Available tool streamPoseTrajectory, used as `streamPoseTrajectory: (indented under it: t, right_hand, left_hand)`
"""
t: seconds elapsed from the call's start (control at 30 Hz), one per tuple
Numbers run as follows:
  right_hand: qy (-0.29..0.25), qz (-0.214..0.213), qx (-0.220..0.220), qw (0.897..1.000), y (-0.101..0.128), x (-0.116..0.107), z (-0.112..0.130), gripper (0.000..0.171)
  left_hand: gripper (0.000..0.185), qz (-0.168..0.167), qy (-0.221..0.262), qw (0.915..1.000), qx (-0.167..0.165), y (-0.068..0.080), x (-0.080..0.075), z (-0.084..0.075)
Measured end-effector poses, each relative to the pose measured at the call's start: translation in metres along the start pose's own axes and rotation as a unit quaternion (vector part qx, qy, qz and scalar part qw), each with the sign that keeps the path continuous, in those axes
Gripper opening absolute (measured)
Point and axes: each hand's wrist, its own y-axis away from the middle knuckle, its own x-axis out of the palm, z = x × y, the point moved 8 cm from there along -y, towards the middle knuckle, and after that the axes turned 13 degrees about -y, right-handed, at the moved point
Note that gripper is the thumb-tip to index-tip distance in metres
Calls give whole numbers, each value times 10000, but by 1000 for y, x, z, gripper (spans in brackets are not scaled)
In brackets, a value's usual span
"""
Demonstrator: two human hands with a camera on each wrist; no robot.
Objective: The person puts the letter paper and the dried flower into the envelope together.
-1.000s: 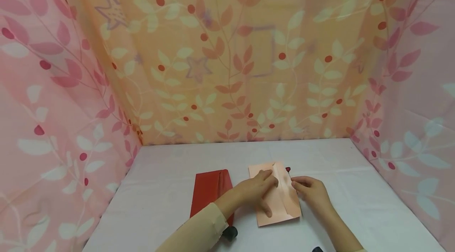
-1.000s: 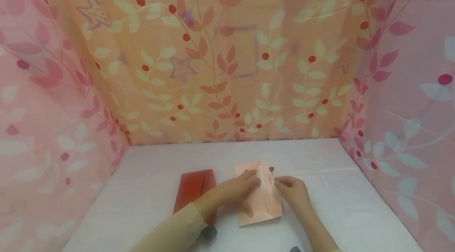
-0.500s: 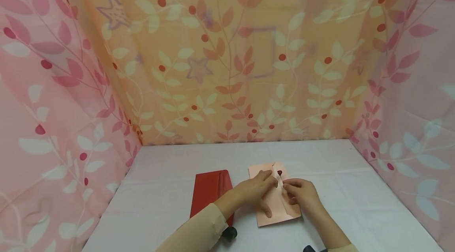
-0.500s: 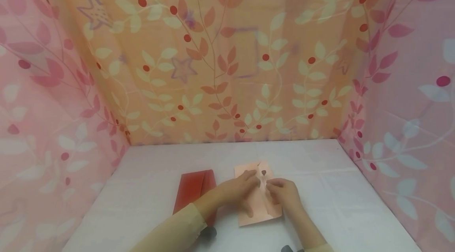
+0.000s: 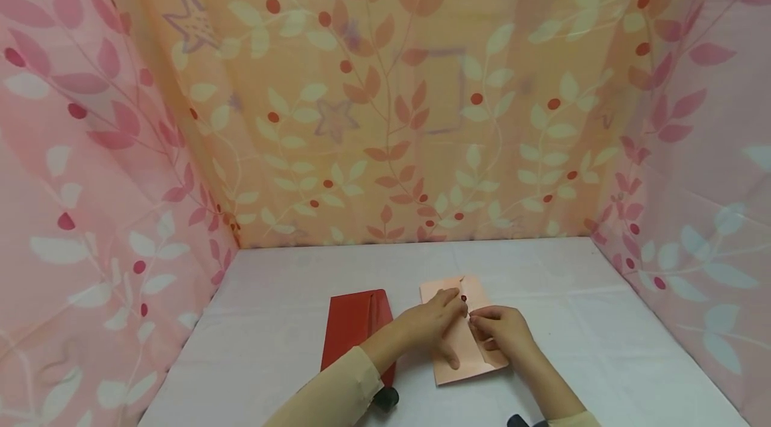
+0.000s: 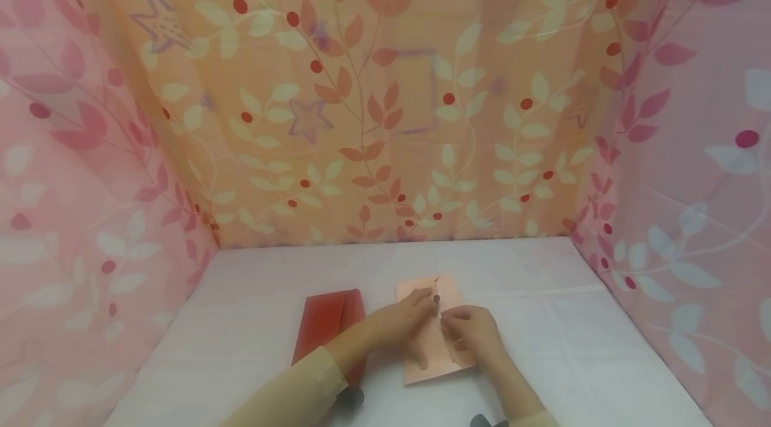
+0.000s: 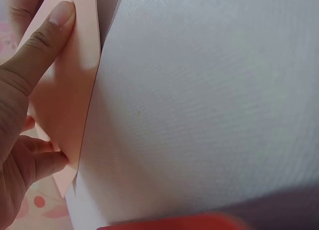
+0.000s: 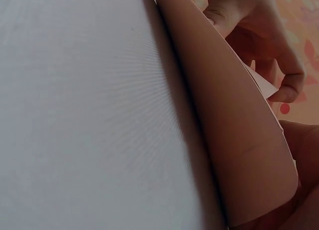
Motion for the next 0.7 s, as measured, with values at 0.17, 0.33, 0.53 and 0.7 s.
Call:
streamPoseTrajectory:
  t: [0.17, 0.33, 0.53, 0.7]
  right_hand:
    - [145, 184, 41, 9997, -3, 4, -1, 28]
    - [260, 256, 15, 9993, -4, 8, 1, 30]
    - [250, 685, -166, 9972, -9, 19, 0, 28]
    - [461, 1122, -404, 9918, -12, 28, 2, 23]
  left_hand:
    - [95, 92, 198, 9997, -126, 2, -2, 1]
    - [95, 101, 234, 9996, -133, 3, -3, 1]
    - [96, 83, 260, 9996, -77, 4, -3, 1]
    - [93, 57, 352, 9994, -36, 6, -6, -2]
